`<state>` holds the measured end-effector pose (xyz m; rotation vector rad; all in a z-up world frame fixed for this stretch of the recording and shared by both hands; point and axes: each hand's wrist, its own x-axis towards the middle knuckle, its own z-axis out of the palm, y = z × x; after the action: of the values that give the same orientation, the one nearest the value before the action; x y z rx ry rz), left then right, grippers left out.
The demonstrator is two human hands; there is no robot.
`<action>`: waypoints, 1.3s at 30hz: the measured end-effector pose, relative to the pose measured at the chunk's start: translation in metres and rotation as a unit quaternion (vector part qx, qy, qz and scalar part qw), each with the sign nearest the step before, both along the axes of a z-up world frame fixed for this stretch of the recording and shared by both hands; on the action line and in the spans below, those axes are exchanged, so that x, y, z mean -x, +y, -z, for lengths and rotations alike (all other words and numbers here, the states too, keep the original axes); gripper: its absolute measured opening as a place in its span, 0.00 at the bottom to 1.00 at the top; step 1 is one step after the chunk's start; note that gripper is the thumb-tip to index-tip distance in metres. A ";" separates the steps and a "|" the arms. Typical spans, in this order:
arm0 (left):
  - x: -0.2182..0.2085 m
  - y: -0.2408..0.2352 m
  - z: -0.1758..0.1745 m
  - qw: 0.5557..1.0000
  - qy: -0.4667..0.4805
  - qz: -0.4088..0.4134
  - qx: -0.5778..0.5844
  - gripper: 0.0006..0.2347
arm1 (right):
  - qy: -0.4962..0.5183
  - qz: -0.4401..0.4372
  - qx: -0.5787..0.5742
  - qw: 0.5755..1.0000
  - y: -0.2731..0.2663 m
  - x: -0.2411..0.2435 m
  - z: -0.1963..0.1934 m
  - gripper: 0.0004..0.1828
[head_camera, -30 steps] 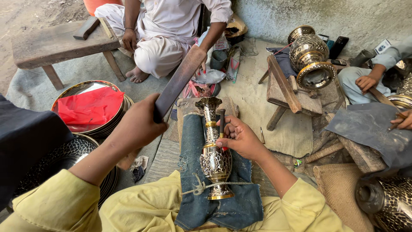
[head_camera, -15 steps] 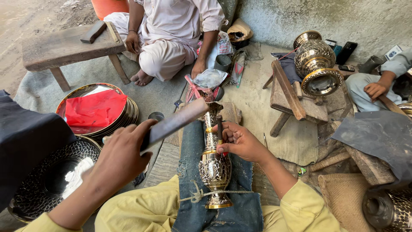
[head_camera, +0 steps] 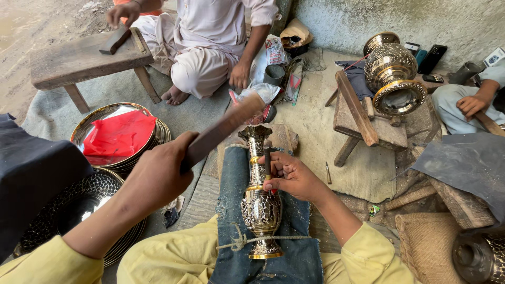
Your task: The person uses a hammer and a metal punch to create a textured pattern on a brass vase. They repeatedly strike the punch against the vase surface while rotating it to cover different areas.
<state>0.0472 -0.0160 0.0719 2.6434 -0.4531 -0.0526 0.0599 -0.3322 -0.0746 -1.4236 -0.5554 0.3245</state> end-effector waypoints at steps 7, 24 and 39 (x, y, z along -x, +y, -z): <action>0.008 0.009 0.010 0.988 -0.141 0.003 -0.057 0.25 | 0.009 0.032 0.037 0.999 0.005 0.011 -0.007 0.28; 0.018 0.019 0.039 0.993 -0.065 -0.010 -0.094 0.21 | 0.026 0.057 0.070 0.996 0.015 0.017 -0.024 0.30; -0.004 -0.015 0.098 0.954 -0.174 0.139 0.198 0.26 | -0.020 0.419 0.114 0.900 0.070 0.061 -0.005 0.27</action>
<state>0.0512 -0.0306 -0.0258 2.1784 -0.8549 0.3839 -0.0011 -0.2622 -0.0692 -1.7607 0.1068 -0.3451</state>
